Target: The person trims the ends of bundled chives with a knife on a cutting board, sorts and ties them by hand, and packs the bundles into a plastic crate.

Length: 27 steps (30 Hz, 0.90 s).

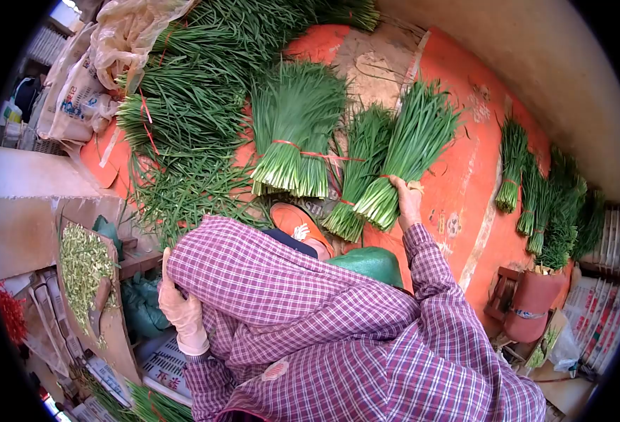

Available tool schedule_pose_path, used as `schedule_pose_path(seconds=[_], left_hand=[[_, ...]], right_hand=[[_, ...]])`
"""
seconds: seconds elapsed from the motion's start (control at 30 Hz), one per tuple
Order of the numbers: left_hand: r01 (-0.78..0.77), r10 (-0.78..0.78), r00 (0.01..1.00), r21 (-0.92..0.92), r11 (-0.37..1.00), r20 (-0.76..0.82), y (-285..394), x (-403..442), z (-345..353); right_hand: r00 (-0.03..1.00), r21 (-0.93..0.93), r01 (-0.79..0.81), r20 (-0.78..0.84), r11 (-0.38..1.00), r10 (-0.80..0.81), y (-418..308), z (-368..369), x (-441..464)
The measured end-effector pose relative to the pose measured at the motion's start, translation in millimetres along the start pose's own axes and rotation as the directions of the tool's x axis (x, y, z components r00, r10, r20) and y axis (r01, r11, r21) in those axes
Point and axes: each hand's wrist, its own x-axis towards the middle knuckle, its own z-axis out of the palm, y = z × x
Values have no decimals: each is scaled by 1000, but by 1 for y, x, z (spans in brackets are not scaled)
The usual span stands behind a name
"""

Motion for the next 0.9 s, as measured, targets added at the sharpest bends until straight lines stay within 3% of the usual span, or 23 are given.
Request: schedule_pose_path(seconds=[0.1,0.2,0.3,0.33,0.4,0.43,0.47,0.5,0.57,0.6,0.63,0.7,0.77,0.8,0.83,0.9], left_hand=[[-41,41,999,-14,999,-18,0,2,1],[-29,29,999,10,1000,-12,-2,-2,-1],[-19,20,1000,34,999,-16,-1,-1,-3],[-25,27,999,53,998,-21,0,-1,-3],[-32,34,999,70,997,-19,0,-2,-2],[-40,41,999,46,998,-25,0,-1,0],[-48,48,998,23,999,-32,0,0,0],[-49,50,998,23,999,-34,0,0,1],[-41,40,998,-33,999,-39,-1,0,3],[-41,40,998,-30,999,-50,1,1,2],[-73,73,996,7,997,-57,4,1,1],[-102,105,992,46,994,-69,8,-1,-2],[-117,117,990,9,993,-76,10,-1,-2],[-116,121,990,81,990,-67,12,-1,-5],[-115,121,990,84,990,-76,10,-1,-7],[-152,158,983,71,986,-96,8,0,-5]], right_hand=[[987,87,23,157,996,-36,-47,56,-7],[958,-172,134,276,976,-82,-24,99,23],[885,-441,418,394,794,-247,51,88,75],[832,-557,543,252,629,-495,84,74,84],[824,-744,449,132,495,-551,109,34,68],[926,-799,298,110,523,-361,113,18,56],[982,-740,188,147,645,-119,114,11,45],[971,-680,49,204,732,124,114,7,36],[954,-526,-41,231,849,190,181,19,41],[987,-555,116,-29,823,-158,213,39,30],[996,-691,43,85,721,23,185,40,24],[979,-610,-72,106,789,172,163,50,22],[984,-665,-65,83,744,160,151,46,26],[986,-717,-71,53,693,156,146,42,29],[949,-638,-169,100,751,298,132,33,34],[898,-215,-336,219,917,381,85,17,21]])
